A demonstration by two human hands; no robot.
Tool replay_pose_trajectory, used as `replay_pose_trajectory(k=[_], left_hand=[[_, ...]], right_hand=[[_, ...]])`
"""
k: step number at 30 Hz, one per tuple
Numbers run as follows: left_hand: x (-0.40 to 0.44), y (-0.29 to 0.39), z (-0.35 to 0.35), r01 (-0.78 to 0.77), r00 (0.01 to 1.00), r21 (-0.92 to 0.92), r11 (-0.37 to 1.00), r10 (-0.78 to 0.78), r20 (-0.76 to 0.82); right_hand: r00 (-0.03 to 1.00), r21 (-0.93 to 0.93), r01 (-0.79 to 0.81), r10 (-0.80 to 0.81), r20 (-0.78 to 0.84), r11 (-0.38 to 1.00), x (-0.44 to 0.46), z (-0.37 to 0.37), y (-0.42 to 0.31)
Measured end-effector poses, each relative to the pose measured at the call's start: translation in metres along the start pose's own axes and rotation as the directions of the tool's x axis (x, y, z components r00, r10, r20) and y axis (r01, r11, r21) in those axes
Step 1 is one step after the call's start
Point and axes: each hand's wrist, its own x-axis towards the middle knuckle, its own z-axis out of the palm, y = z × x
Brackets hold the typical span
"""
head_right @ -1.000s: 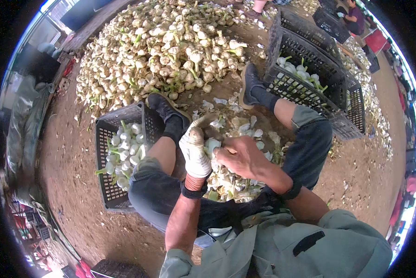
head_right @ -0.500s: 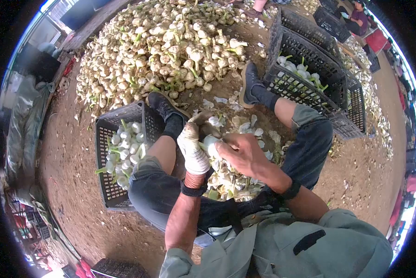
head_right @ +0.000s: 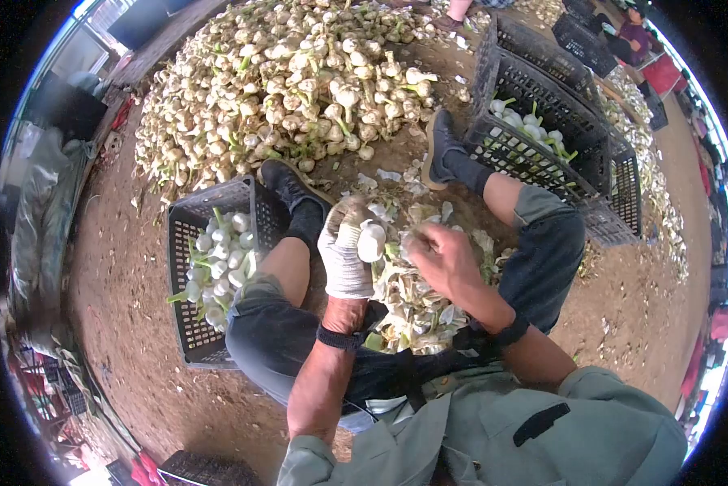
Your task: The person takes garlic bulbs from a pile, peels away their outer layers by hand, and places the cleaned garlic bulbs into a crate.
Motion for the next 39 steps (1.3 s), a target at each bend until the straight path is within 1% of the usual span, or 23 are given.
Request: replay_pose_trajectory(k=[1,4,6,9,10,11,13,14,16,19,20,21,22,24,25,26,27,30,31,33,35,36,39], left_hand=[[0.001,0.001,0.0,-0.108,0.994,0.08,0.991,0.108,0.005],[-0.002,0.005,0.006,-0.159,0.985,0.254,0.954,0.169,-0.019],[-0.002,0.003,0.01,-0.261,0.959,0.419,0.87,0.285,0.006],[-0.003,-0.003,0.008,-0.266,0.957,0.442,0.856,0.291,0.013],[-0.003,-0.002,0.007,-0.284,0.949,0.5,0.818,0.313,0.027],[-0.003,-0.002,0.007,-0.283,0.949,0.501,0.818,0.313,0.025],[-0.004,0.001,0.009,-0.236,0.965,0.408,0.882,0.261,-0.006],[-0.001,-0.002,0.005,-0.237,0.965,0.408,0.882,0.262,-0.006],[0.008,-0.003,-0.004,-0.132,0.988,0.082,0.988,0.137,-0.066],[0.008,0.015,-0.012,-0.047,0.991,-0.085,0.995,0.036,-0.126],[0.014,0.028,-0.02,0.002,1.0,-0.258,0.966,-0.003,-0.003],[0.005,0.059,0.002,0.002,0.986,-0.466,0.885,-0.08,-0.147],[0.005,0.075,-0.007,-0.166,0.982,-0.408,0.898,0.116,-0.146],[0.006,0.108,-0.042,-0.309,0.931,-0.667,0.678,0.358,-0.068],[0.007,0.117,-0.074,-0.46,0.888,-0.383,0.801,0.418,-0.192],[0.002,0.127,-0.084,-0.464,0.863,-0.654,0.598,0.473,-0.179],[-0.001,0.138,-0.07,-0.52,0.849,-0.716,0.465,0.372,-0.375],[-0.008,0.133,-0.046,-0.564,0.825,-0.612,0.554,0.34,-0.452],[-0.007,0.13,-0.045,-0.494,0.87,-0.614,0.616,0.346,-0.352],[-0.004,0.124,-0.043,-0.423,0.905,-0.606,0.673,0.341,-0.253],[0.0,0.118,-0.041,-0.416,0.908,-0.57,0.708,0.289,-0.303],[0.002,0.12,-0.03,-0.455,0.863,-0.495,0.74,0.229,-0.451],[0.005,0.112,-0.033,-0.379,0.894,-0.487,0.787,0.176,-0.412]], right_hand=[[1.0,0.0,-0.003,0.003,0.004,1.0,-0.001,-0.004,0.001],[0.978,0.111,-0.158,0.141,0.152,0.981,0.003,-0.016,-0.006],[0.984,-0.07,0.113,-0.101,0.149,0.991,0.008,-0.011,-0.007],[0.989,-0.081,0.013,-0.001,0.147,0.997,0.007,-0.004,-0.027],[0.983,-0.119,0.138,-0.122,0.138,0.983,0.008,-0.003,-0.017],[0.983,-0.118,0.138,-0.121,0.139,0.983,0.007,-0.003,-0.012],[0.965,0.3,-0.093,0.012,0.262,0.949,0.005,-0.003,-0.006],[0.965,0.3,-0.093,0.011,0.263,0.949,0.005,-0.002,-0.006],[0.905,0.5,-0.422,0.325,0.273,0.756,0.005,0.0,-0.005],[0.878,0.44,-0.467,0.344,0.332,0.767,0.01,-0.007,-0.003],[0.894,0.351,-0.401,0.278,0.352,0.846,0.01,-0.006,0.004],[0.892,0.358,-0.399,0.267,0.364,0.844,0.008,-0.002,0.013],[0.913,0.317,-0.334,0.222,0.342,0.888,0.005,0.003,0.025],[0.955,0.254,-0.193,0.122,0.269,0.948,0.004,0.008,0.044],[0.954,0.253,-0.193,0.121,0.274,0.948,0.005,0.008,0.056],[0.945,0.094,-0.132,0.096,0.313,0.987,0.006,0.007,0.069],[0.932,-0.066,-0.058,0.077,0.354,0.996,0.009,0.008,0.075],[0.888,-0.225,-0.189,0.264,0.377,0.956,0.019,0.017,0.064],[0.884,-0.235,-0.194,0.274,0.38,0.952,0.02,0.023,0.083],[0.868,-0.309,-0.047,0.192,0.458,0.95,0.027,0.045,0.135],[0.849,-0.302,-0.027,0.181,0.496,0.953,0.04,0.058,0.146],[0.825,-0.313,-0.018,0.191,0.532,0.95,0.048,0.065,0.154],[0.815,-0.294,-0.014,0.182,0.55,0.956,0.087,0.09,0.193]])
